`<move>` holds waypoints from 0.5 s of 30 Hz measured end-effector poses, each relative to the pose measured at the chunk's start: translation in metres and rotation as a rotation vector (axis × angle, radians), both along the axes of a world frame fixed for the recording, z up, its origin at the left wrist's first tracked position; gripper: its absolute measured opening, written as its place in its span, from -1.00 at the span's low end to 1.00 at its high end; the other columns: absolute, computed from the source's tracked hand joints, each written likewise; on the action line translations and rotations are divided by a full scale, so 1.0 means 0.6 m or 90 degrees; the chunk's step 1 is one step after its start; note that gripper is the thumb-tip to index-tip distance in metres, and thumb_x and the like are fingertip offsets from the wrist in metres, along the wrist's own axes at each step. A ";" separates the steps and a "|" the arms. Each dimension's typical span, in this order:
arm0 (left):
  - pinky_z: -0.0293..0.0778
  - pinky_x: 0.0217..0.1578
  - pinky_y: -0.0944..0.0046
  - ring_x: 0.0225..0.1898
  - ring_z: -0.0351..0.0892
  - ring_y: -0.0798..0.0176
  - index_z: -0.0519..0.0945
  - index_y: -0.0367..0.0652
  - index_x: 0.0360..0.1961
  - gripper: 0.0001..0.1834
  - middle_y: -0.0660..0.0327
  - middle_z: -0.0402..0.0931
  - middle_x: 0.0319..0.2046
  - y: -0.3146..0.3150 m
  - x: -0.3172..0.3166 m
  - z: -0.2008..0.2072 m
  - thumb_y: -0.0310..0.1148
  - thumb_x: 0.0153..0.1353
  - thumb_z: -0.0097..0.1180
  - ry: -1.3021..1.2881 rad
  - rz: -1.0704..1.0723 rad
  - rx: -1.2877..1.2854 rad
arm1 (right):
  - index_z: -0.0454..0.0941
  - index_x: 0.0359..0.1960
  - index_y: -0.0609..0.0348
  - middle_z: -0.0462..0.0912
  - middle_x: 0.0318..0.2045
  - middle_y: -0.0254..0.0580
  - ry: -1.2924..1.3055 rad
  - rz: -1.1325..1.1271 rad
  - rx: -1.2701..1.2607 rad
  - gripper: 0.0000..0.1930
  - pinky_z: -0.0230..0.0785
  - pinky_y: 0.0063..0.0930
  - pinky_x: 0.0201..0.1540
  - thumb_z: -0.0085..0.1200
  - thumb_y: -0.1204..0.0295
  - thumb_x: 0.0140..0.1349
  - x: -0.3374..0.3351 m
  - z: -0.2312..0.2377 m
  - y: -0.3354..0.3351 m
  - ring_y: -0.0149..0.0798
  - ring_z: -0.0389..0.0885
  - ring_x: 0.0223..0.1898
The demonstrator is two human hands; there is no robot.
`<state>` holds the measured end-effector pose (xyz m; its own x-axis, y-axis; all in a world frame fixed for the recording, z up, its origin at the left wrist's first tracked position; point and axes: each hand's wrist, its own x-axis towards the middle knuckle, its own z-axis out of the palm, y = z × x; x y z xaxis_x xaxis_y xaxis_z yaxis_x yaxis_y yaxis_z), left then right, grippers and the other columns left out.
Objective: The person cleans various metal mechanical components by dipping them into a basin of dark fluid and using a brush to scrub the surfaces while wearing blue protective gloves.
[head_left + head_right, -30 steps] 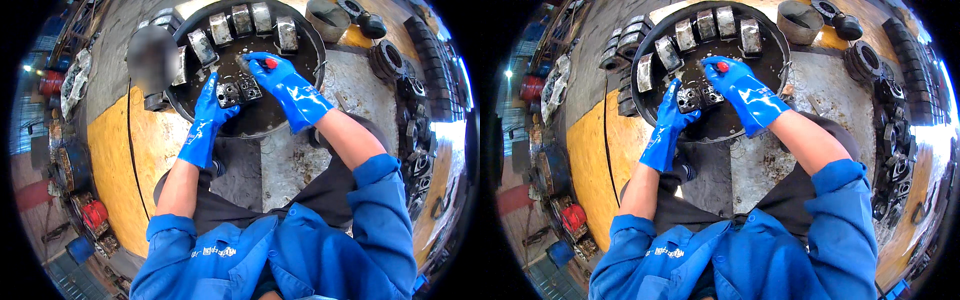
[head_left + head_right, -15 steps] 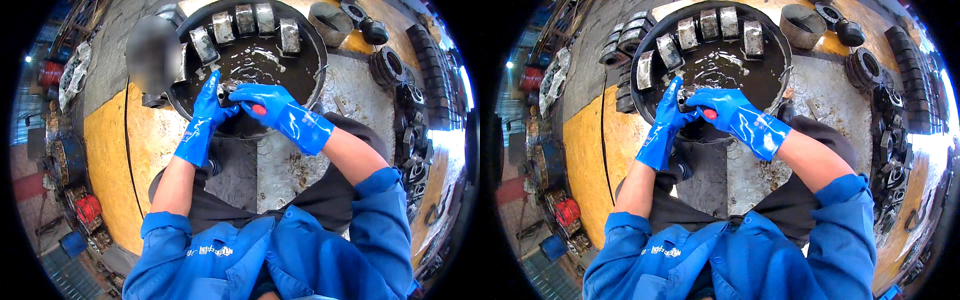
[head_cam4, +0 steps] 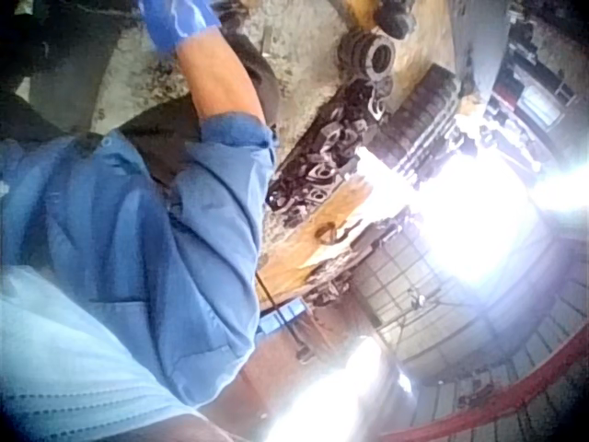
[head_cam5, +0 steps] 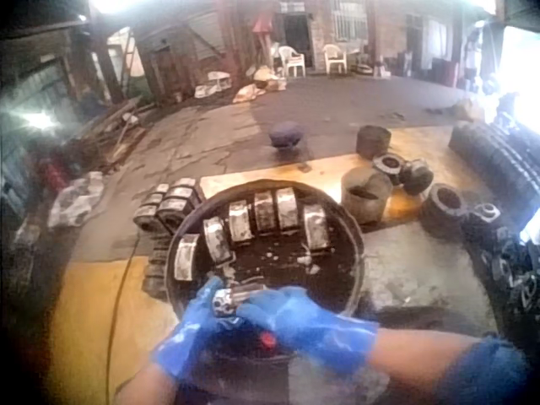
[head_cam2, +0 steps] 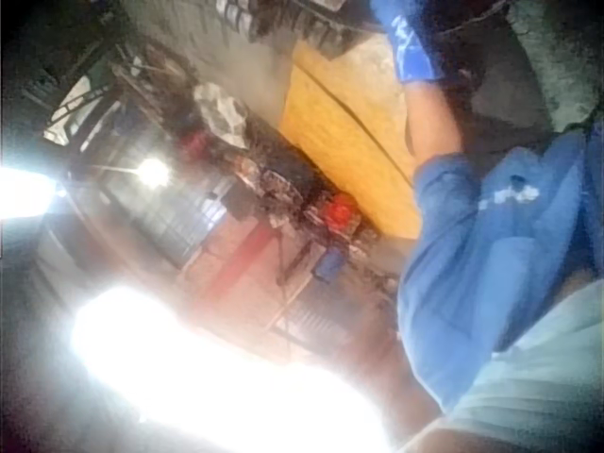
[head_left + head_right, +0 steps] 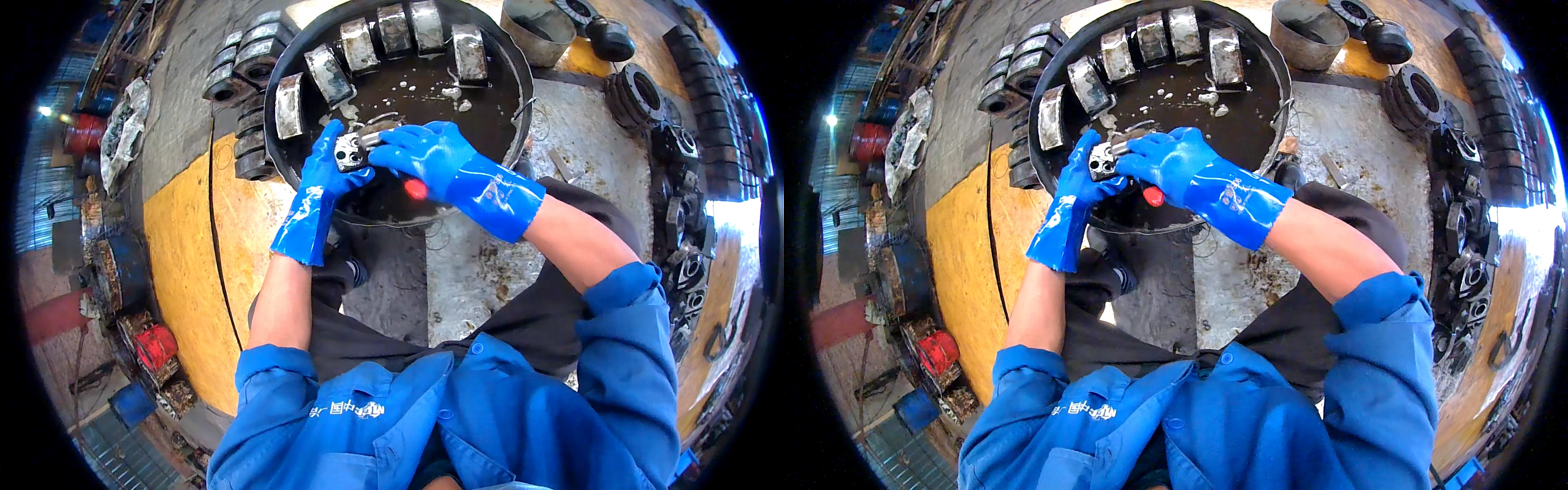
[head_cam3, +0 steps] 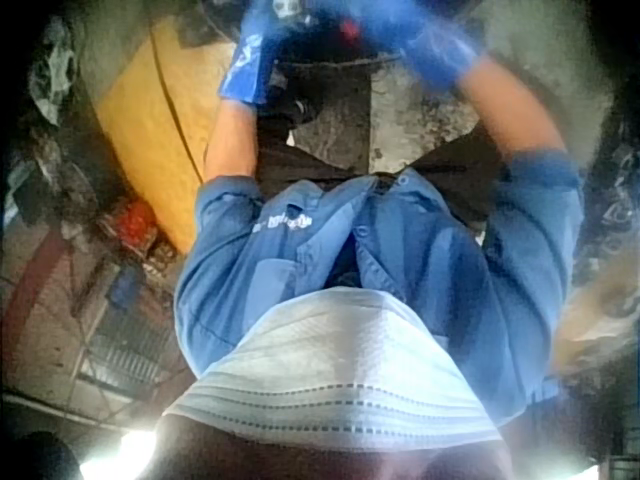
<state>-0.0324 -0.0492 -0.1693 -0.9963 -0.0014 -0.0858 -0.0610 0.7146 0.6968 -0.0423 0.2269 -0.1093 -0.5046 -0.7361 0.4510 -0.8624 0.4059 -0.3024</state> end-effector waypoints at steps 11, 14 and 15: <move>0.71 0.07 0.03 0.07 0.74 -0.03 0.35 0.07 0.51 0.15 0.02 0.64 0.17 -0.029 0.015 -0.010 -0.18 -0.16 0.71 0.001 -0.075 -0.010 | 0.72 0.17 -0.14 0.77 0.10 -0.15 -0.211 -0.169 -0.094 -0.63 0.64 -0.19 0.20 0.30 0.45 0.33 -0.034 -0.001 0.025 0.00 0.75 0.11; 0.74 0.01 0.08 0.05 0.74 -0.01 0.36 0.04 0.50 0.11 0.03 0.63 0.18 -0.015 0.007 -0.010 -0.23 -0.12 0.71 -0.163 0.043 0.346 | 0.72 0.17 -0.18 0.76 0.11 -0.18 -0.208 -0.198 -0.041 -0.64 0.64 -0.18 0.17 0.28 0.43 0.35 -0.034 -0.007 0.044 0.01 0.75 0.10; 0.72 0.06 0.08 0.08 0.72 0.00 0.36 0.02 0.50 0.12 0.03 0.61 0.20 -0.011 0.001 -0.013 -0.26 -0.14 0.72 -0.176 0.046 0.366 | 0.72 0.17 -0.18 0.76 0.12 -0.18 -0.191 -0.198 -0.016 -0.64 0.64 -0.17 0.17 0.27 0.43 0.34 -0.033 -0.014 0.053 0.01 0.75 0.10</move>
<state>-0.0316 -0.0556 -0.1773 -0.9364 0.0557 -0.3464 -0.3271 0.2187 0.9193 -0.0623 0.2588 -0.1176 -0.8121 -0.5194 0.2657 -0.5725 0.6219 -0.5343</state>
